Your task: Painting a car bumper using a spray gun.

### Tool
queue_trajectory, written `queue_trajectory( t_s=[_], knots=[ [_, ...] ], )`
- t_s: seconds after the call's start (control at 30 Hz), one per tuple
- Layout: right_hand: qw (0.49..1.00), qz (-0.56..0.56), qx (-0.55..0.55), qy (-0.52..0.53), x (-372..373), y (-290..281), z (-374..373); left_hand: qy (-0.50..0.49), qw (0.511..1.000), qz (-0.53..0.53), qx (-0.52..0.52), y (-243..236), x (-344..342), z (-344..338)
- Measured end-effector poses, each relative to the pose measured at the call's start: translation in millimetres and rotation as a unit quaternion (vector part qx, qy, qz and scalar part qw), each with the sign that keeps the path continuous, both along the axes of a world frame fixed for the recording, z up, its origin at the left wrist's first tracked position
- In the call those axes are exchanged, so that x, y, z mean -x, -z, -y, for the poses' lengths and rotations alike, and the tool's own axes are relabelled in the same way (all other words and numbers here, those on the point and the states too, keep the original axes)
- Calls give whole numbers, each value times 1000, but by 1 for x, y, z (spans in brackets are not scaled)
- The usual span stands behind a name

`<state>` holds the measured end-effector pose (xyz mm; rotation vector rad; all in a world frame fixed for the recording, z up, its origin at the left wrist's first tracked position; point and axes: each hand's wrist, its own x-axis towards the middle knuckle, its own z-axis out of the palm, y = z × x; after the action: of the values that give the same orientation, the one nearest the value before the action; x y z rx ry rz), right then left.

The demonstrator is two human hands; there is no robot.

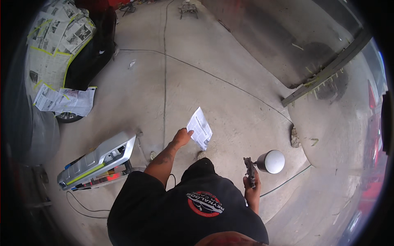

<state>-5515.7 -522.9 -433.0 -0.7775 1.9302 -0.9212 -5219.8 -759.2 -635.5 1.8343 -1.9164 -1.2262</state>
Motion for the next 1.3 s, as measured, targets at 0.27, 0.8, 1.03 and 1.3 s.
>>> queue_trajectory(
  t_s=[0.27, 0.8, 1.03, 1.3],
  knots=[
    [981, 69, 28, -181, 56, 10, 146, -183, 983, 6, -14, -44, -26, -11],
    [784, 58, -25, -618, 85, 18, 428, -749, 637, 5, -183, -30, 148, -310],
    [763, 112, -68, -633, 95, 65, 491, -758, 621, 58, -191, -54, 229, -289],
    [734, 125, 52, -666, 94, 72, 486, -784, 609, 42, -117, -71, 218, -222]
  ],
)
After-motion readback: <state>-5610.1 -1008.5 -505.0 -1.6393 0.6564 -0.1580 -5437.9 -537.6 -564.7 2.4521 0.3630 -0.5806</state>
